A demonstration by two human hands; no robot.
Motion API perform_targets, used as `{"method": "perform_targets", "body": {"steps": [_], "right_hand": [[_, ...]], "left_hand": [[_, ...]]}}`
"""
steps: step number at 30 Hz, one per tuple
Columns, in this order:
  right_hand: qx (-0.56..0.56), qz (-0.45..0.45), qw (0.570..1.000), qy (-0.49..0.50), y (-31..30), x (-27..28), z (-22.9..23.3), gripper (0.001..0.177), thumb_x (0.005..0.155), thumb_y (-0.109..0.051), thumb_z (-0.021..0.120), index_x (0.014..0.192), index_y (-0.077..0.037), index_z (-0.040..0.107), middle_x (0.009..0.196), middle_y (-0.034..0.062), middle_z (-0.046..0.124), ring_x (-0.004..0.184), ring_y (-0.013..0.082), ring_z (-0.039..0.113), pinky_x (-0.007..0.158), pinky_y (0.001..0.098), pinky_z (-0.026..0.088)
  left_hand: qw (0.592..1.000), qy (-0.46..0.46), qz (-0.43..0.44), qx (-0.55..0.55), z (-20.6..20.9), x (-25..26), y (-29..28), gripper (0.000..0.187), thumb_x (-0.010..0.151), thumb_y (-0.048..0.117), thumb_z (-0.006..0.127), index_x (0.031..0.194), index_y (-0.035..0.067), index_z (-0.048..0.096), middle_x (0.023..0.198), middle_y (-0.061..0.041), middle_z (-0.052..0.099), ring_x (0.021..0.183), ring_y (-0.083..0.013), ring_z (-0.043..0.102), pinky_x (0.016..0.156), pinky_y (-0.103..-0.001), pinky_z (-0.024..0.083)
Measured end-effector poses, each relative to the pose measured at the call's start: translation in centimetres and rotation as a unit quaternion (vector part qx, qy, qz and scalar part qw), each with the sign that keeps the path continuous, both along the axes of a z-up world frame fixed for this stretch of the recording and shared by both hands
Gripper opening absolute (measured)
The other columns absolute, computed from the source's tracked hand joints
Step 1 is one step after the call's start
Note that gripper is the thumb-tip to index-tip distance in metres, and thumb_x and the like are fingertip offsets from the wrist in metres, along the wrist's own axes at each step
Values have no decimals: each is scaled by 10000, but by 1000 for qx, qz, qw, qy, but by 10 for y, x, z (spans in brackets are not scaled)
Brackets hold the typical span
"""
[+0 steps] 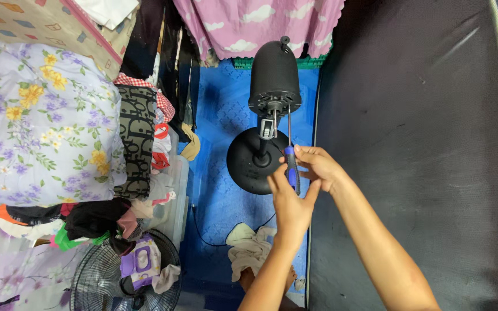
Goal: The person uses a screwdriver to tighten a screw on the rear motor housing of a standing electric fan. They hold the fan steady with one hand while turning the screwdriver with the other, working on the same fastener throughout the clip.
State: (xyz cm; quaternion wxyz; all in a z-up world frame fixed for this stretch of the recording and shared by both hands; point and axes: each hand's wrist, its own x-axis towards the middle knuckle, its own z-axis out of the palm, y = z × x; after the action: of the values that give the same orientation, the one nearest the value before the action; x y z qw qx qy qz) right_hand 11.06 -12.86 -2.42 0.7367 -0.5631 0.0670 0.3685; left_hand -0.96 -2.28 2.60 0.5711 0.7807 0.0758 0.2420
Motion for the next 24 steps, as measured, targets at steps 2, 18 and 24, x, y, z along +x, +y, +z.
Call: {"method": "perform_targets", "body": {"steps": [2, 18, 24], "right_hand": [[-114, 8, 987, -110, -7, 17, 2, 344, 989, -393, 603, 1064, -87, 742, 1003, 51, 772, 885, 140, 697, 824, 320, 537], [-287, 35, 937, -195, 70, 192, 100, 1134, 650, -713, 743, 1470, 10, 440, 1349, 214, 620, 1216, 346, 662, 1027, 506, 523], [-290, -28, 935, -204, 62, 179, 94, 1028, 728, -682, 767, 1376, 83, 542, 1259, 243, 667, 1138, 341, 683, 964, 466, 502]], "left_hand": [[998, 32, 15, 43, 13, -2, 2, 535, 859, 119, 730, 1288, -53, 461, 1250, -305, 490, 1102, -523, 562, 881, -542, 494], [987, 142, 40, 65, 6, 3, 2, 353, 985, 201, 653, 1211, -7, 478, 1132, -263, 506, 849, -510, 652, 698, -547, 540], [977, 163, 86, 103, -9, 3, -1, 316, 965, 268, 663, 1123, 9, 572, 1023, -221, 603, 745, -475, 673, 628, -520, 559]]}}
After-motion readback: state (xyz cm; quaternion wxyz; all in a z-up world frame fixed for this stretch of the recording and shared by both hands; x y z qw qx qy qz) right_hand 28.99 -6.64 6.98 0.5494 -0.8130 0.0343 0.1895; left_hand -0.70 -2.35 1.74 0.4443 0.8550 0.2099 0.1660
